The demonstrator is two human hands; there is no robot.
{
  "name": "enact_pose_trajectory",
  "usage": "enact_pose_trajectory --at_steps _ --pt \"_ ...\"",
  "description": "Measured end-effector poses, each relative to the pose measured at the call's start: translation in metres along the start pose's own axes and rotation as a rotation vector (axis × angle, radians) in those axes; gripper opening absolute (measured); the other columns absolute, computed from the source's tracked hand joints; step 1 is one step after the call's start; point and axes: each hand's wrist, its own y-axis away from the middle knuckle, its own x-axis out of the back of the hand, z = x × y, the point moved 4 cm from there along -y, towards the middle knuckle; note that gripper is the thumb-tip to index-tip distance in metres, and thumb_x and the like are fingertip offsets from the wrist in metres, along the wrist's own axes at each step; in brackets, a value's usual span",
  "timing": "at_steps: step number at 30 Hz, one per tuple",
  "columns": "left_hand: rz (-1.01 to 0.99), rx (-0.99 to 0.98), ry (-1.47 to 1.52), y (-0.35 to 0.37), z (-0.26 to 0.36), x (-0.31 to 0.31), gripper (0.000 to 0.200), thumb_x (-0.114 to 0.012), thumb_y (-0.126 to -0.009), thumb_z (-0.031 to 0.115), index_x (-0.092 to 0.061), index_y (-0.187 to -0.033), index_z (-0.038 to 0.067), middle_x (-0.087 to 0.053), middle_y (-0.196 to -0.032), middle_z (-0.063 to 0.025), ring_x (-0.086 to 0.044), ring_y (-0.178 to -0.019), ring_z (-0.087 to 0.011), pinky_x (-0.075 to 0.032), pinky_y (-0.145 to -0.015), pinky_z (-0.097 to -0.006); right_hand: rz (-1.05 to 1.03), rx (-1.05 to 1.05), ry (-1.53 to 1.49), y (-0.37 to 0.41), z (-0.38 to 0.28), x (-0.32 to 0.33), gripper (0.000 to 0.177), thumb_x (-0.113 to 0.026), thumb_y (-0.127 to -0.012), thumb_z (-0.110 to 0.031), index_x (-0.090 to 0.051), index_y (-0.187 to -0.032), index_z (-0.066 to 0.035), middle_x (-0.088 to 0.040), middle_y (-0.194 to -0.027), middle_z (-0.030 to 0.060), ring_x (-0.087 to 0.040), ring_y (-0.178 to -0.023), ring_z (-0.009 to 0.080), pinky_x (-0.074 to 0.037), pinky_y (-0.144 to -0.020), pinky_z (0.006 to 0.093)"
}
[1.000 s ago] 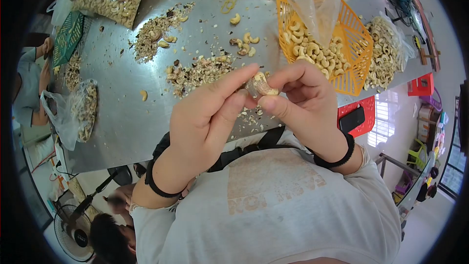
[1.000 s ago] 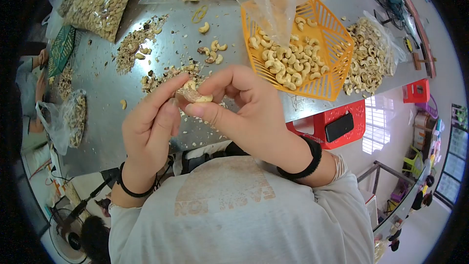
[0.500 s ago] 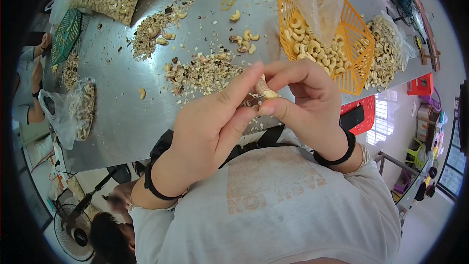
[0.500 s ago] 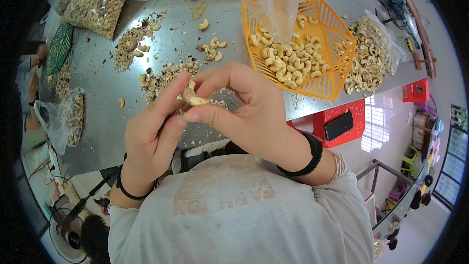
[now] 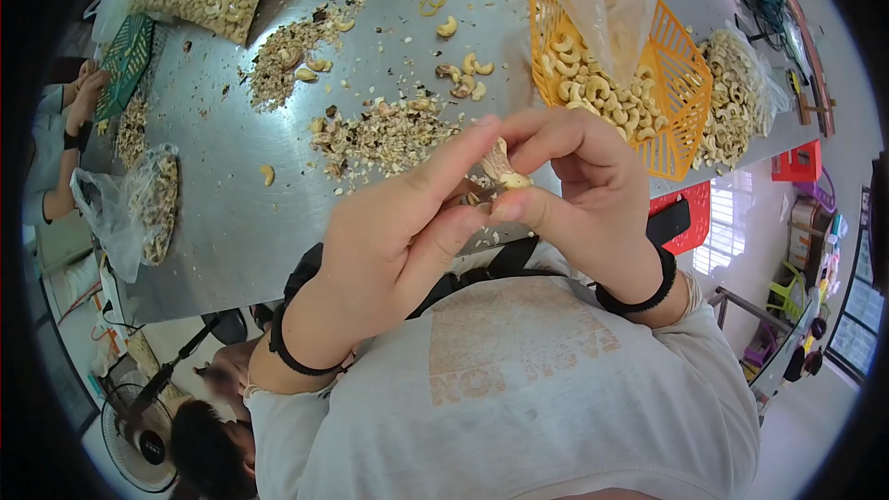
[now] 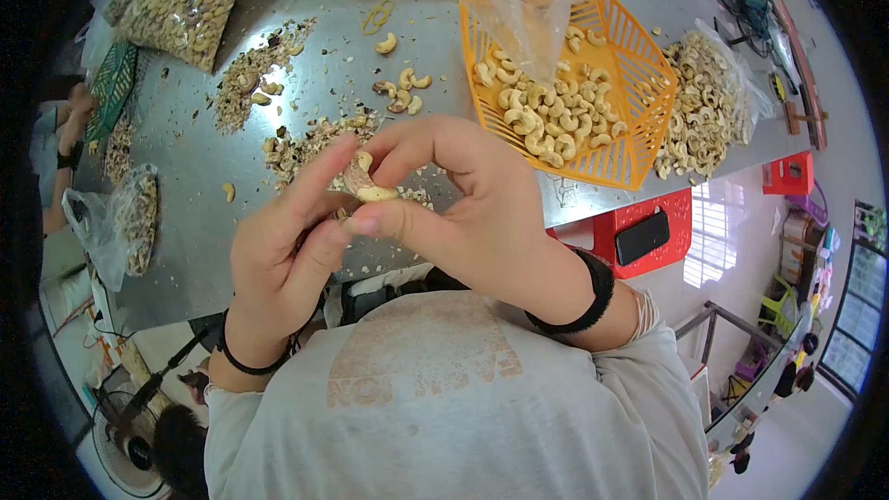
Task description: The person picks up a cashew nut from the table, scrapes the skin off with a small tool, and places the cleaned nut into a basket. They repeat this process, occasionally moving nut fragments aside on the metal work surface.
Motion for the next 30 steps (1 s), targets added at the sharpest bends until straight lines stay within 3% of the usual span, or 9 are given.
enact_pose_trajectory --at_steps 2,6,8,15,20,30 --pt "-0.069 0.032 0.026 0.0005 -0.0008 -0.001 0.044 -0.048 -0.078 0.002 -0.037 -0.12 0.001 -0.058 -0.086 -0.0076 -0.046 -0.059 -0.0051 -0.036 -0.053 -0.0164 -0.009 -0.001 -0.024 -0.0008 -0.0002 -0.0009 0.021 -0.069 -0.063 -0.007 -0.053 -0.074 -0.002 -0.056 -0.087 0.0087 -0.053 -0.08 0.0134 -0.04 -0.071 0.0236" --pt "-0.061 0.004 -0.02 -0.0003 -0.0021 -0.0021 0.043 -0.049 -0.078 0.003 -0.038 -0.12 0.001 -0.058 -0.089 -0.0081 -0.047 -0.062 -0.0057 -0.038 -0.055 -0.017 -0.022 0.024 -0.117 -0.0013 -0.0013 -0.0038 0.02 -0.068 -0.064 -0.004 -0.052 -0.076 -0.001 -0.055 -0.088 0.009 -0.052 -0.082 0.013 -0.04 -0.073 0.0235" --pt "0.037 -0.098 -0.104 -0.002 0.0005 -0.0015 0.043 -0.053 -0.074 0.004 -0.043 -0.116 0.005 -0.058 -0.075 -0.0125 -0.055 -0.059 -0.0244 -0.042 -0.052 -0.0268 -0.022 0.017 -0.139 -0.0006 -0.0001 -0.0045 0.019 -0.067 -0.065 -0.003 -0.051 -0.076 -0.001 -0.055 -0.089 0.0089 -0.052 -0.082 0.0131 -0.04 -0.074 0.0236" --pt "0.109 -0.193 -0.226 -0.0026 0.0031 -0.0018 0.034 -0.052 -0.075 0.003 -0.05 -0.11 0.004 -0.058 -0.078 -0.0123 -0.056 -0.061 -0.0227 -0.043 -0.054 -0.0267 -0.01 -0.058 -0.241 0.0019 0.0056 -0.006 0.019 -0.065 -0.068 -0.003 -0.05 -0.079 -0.001 -0.054 -0.091 0.0089 -0.051 -0.085 0.0132 -0.039 -0.077 0.0253" --pt "0.079 -0.009 0.009 -0.0015 -0.0052 0.0012 0.031 -0.049 -0.078 0.003 -0.05 -0.11 0.003 -0.059 -0.085 -0.011 -0.058 -0.07 -0.0181 -0.044 -0.062 -0.0236 -0.016 -0.121 -0.305 0.003 0.0054 -0.0077 0.019 -0.065 -0.068 -0.003 -0.05 -0.079 -0.002 -0.053 -0.09 0.0082 -0.051 -0.085 0.013 -0.04 -0.078 0.026" --pt "0.01 0.077 0.087 0.0004 -0.002 0.0019 0.039 -0.051 -0.077 0.004 -0.045 -0.115 0.004 -0.059 -0.086 -0.0105 -0.057 -0.066 -0.0162 -0.042 -0.06 -0.0219 -0.067 -0.096 -0.275 0.0008 0.0022 -0.0059 0.018 -0.065 -0.067 -0.002 -0.05 -0.077 -0.002 -0.052 -0.089 0.0069 -0.05 -0.084 0.0123 -0.039 -0.077 0.0257"
